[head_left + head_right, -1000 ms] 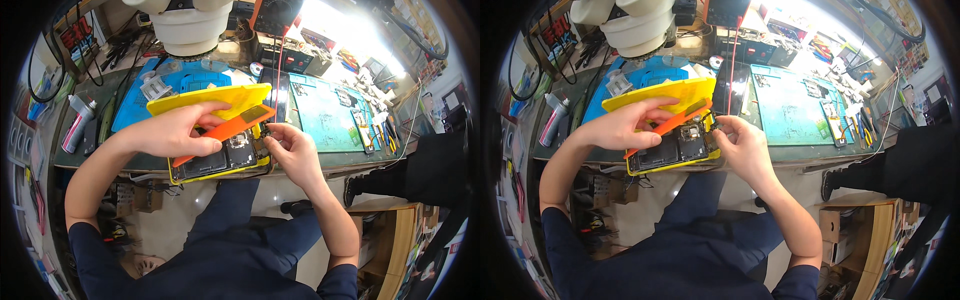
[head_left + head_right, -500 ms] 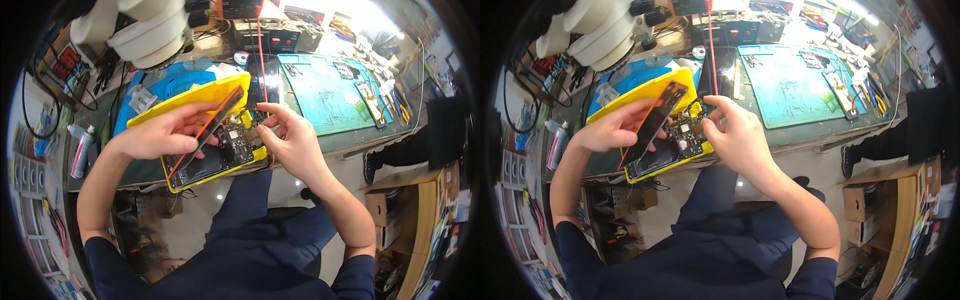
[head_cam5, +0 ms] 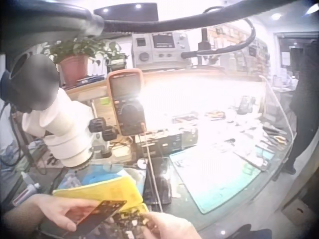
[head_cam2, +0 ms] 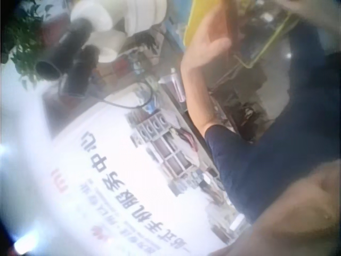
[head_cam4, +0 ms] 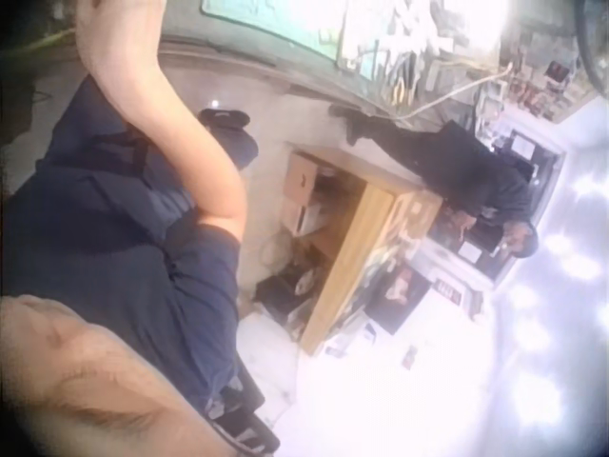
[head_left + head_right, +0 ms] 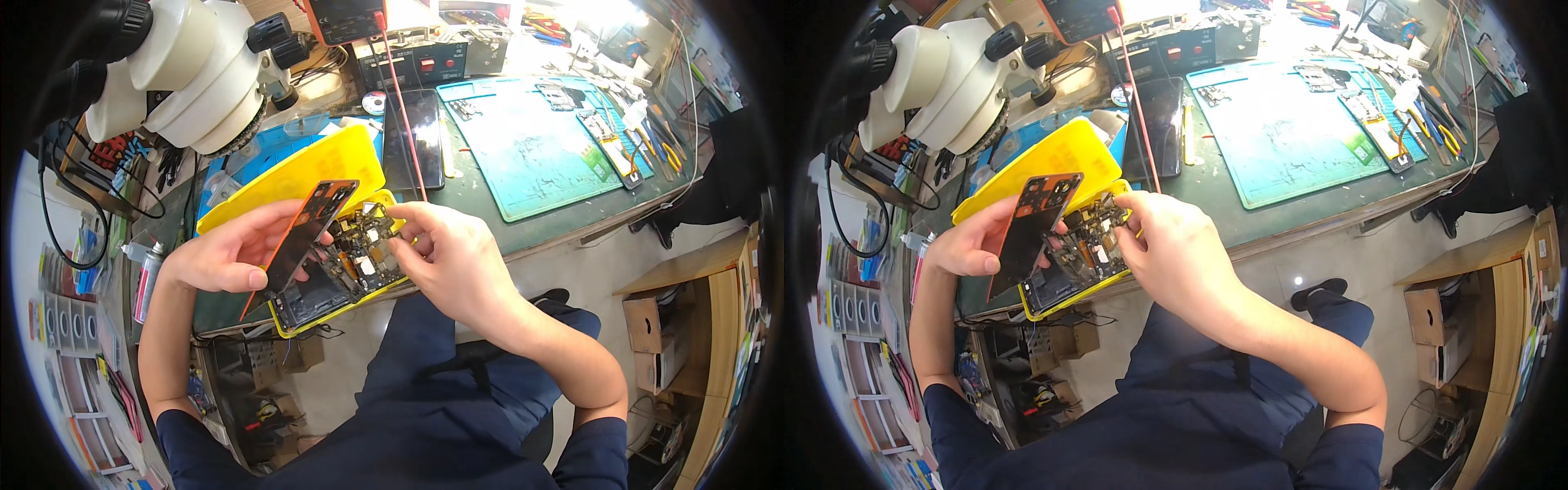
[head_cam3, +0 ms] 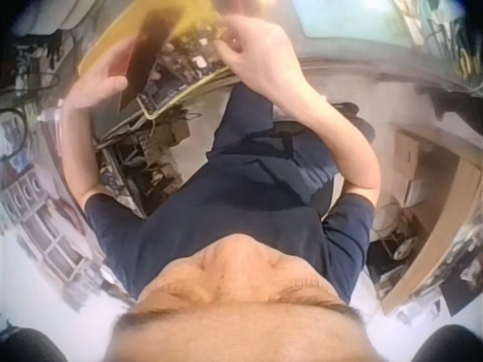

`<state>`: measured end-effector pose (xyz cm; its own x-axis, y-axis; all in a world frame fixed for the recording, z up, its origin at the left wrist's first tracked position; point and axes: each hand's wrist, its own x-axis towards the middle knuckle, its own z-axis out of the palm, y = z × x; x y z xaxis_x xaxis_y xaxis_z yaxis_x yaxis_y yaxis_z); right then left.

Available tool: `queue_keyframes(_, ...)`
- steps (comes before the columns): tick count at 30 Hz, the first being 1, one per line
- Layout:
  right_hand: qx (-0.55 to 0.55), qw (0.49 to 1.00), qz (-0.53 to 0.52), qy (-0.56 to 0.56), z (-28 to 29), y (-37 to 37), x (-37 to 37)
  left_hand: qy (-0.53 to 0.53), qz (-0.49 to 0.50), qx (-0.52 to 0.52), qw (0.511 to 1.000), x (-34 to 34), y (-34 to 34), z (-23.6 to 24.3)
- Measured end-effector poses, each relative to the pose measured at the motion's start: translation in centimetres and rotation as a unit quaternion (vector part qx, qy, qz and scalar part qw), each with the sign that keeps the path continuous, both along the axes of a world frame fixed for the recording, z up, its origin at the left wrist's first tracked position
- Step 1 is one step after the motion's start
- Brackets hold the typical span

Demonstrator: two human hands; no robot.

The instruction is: The person disassembles a smartphone, removes the motherboard, and places it into a yellow battery removal tool. They then reassemble the phone and test it by turning it on. The person repeats this process with a second smartphone.

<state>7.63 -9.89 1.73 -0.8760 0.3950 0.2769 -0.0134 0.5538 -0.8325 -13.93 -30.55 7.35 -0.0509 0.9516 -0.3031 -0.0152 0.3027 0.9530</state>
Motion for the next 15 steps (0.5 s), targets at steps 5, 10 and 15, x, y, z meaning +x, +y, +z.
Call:
queue_keyframes(5, 0.013, 1.0, 0.017, -0.017, -0.3, -0.4, -0.1, -0.049, -0.073, 0.032, 0.996, -1.3, -0.3, -0.8)
queue_keyframes(10, 0.022, 0.999, 0.021, -0.017, -0.3, -0.5, -0.2, -0.049, -0.072, 0.028, 0.996, -1.2, -0.4, -0.7)
queue_keyframes(15, 0.092, 0.994, 0.015, -0.056, 0.2, -0.5, -0.3, -0.056, -0.073, 0.026, 0.995, -1.4, -0.2, -0.8)
